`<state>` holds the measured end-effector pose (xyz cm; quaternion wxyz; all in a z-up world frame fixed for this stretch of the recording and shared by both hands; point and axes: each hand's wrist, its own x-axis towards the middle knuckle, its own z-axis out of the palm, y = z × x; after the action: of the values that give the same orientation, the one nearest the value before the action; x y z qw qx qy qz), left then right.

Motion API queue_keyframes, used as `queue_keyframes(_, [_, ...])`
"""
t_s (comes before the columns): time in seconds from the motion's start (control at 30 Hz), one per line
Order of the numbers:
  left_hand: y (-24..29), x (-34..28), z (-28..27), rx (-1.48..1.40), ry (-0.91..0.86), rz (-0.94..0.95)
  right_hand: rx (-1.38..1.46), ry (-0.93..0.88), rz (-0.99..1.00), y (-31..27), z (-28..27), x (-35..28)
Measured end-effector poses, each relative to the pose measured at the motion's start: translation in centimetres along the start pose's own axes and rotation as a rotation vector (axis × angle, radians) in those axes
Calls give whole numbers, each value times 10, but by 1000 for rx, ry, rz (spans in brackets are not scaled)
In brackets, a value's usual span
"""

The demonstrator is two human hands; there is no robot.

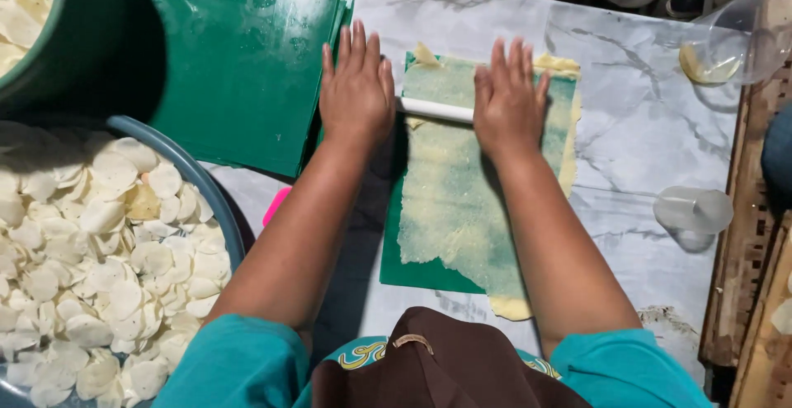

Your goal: Rolling out dough onto a mat to create thin cracker layers for snack production.

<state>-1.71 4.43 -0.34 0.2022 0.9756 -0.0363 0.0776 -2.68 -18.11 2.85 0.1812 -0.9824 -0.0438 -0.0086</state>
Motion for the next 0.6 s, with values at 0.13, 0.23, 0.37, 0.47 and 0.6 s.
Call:
queue_keyframes(0.13, [5, 39, -7, 148, -58, 1, -116, -246, 242, -27, -23, 29])
queue_keyframes(0.23, [10, 23, -11, 149, -229, -42, -226, -318, 220, -41, -30, 12])
queue_keyframes(0.37, [5, -10, 3, 201, -242, -59, -256, -293, 181, -37, -20, -19])
queue_keyframes(0.47, [-1, -48, 11, 195, -68, 6, -268, -270, 141, -31, -12, -52])
queue_keyframes(0.6, [2, -93, 4, 219, -94, -18, -182, -134, -23, -19, 2, -97])
